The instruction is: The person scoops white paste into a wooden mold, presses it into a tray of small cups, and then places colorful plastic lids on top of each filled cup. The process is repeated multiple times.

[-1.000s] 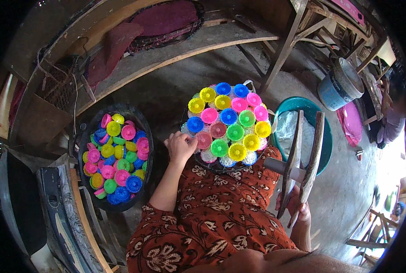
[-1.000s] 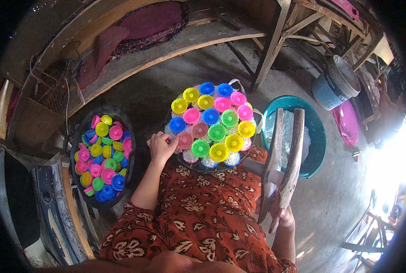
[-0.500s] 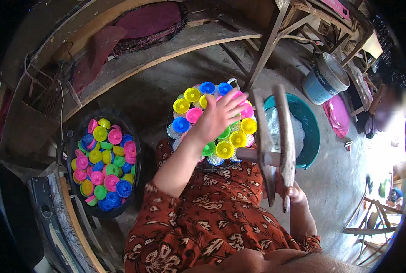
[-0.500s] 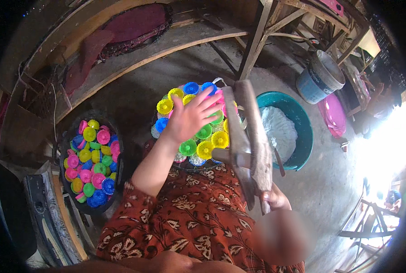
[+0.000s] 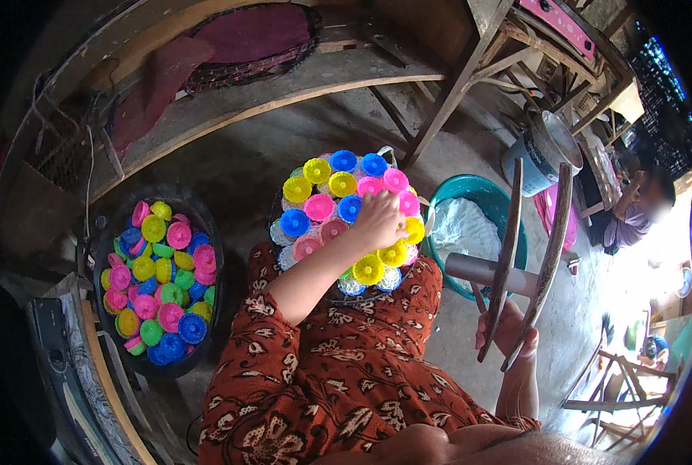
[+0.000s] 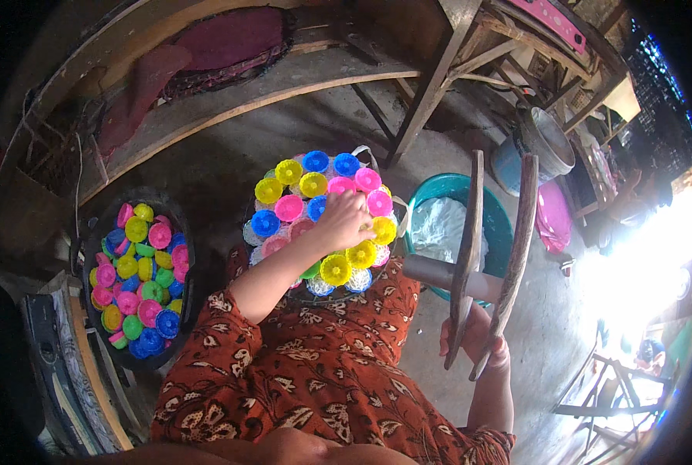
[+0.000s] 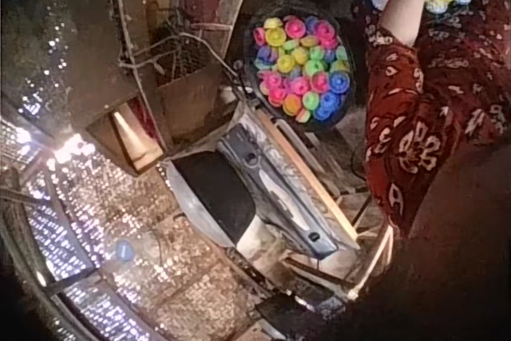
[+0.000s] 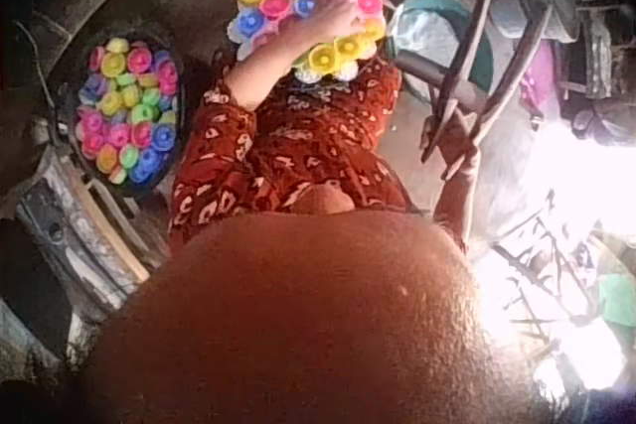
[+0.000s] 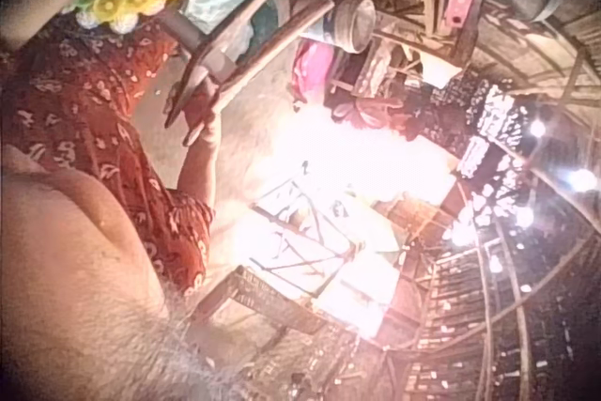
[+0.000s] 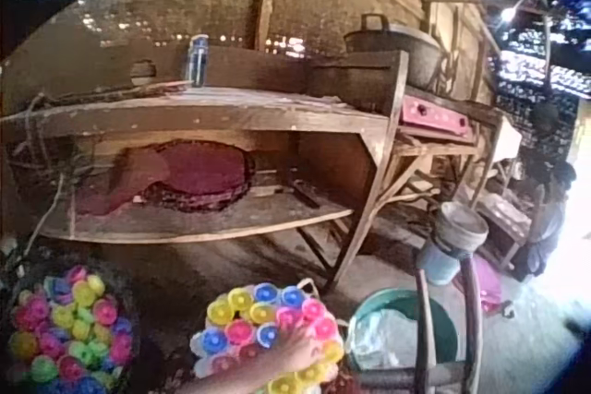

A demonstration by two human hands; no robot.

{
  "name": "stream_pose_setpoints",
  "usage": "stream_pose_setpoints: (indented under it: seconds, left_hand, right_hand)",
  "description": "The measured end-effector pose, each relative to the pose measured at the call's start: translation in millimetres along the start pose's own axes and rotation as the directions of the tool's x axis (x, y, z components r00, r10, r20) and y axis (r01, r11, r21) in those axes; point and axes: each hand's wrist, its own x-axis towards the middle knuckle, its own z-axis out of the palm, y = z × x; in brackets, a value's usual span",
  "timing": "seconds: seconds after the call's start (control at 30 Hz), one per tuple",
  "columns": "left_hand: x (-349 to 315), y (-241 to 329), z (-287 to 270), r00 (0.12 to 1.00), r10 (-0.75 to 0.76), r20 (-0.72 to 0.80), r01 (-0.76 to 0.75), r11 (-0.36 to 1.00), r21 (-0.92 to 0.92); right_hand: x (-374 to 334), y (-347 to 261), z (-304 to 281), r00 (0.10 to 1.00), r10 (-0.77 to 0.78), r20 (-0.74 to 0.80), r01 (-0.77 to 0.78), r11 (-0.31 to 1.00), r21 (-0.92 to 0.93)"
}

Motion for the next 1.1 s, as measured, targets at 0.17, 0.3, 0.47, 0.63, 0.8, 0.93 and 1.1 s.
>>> stream_pose_setpoints:
  seconds: [0.17, 0.3, 0.47, 0.63, 0.8, 0.93, 1.1]
  left_hand:
    - [-13, -8, 27, 0.992, 0.048, 0.117, -0.062, 0.991, 0.117]
    - [-11, -8, 27, 0.989, 0.034, 0.146, -0.061, 0.981, 0.183]
    - [-8, -6, 26, 0.972, -0.012, 0.234, -0.033, 0.982, 0.188]
    - [-5, -4, 23, 0.97, -0.002, 0.244, -0.056, 0.971, 0.233]
    - [-3, -3, 20, 0.948, -0.014, 0.318, -0.077, 0.959, 0.271]
    - [-3, -2, 21, 0.943, -0.031, 0.332, -0.058, 0.965, 0.255]
    - [-3, -2, 4, 0.96, 0.003, 0.281, -0.042, 0.99, 0.135]
  right_hand:
    - [-8, 10, -1, 0.998, -0.015, -0.053, 0.015, 1.0, 0.0]
    - [-12, 15, 0, 0.999, 0.005, -0.049, -0.005, 1.0, 0.004]
    - [-12, 18, 2, 0.999, 0.02, -0.046, -0.018, 0.999, 0.036]
    - [-13, 21, 2, 0.999, 0.023, -0.048, -0.022, 1.0, 0.02]
    - [-14, 26, -1, 0.999, 0.037, -0.031, -0.035, 0.997, 0.076]
    - [-14, 29, -1, 0.999, 0.034, -0.035, -0.032, 0.997, 0.074]
    - [-12, 25, 0, 0.996, 0.084, -0.002, -0.084, 0.996, 0.023]
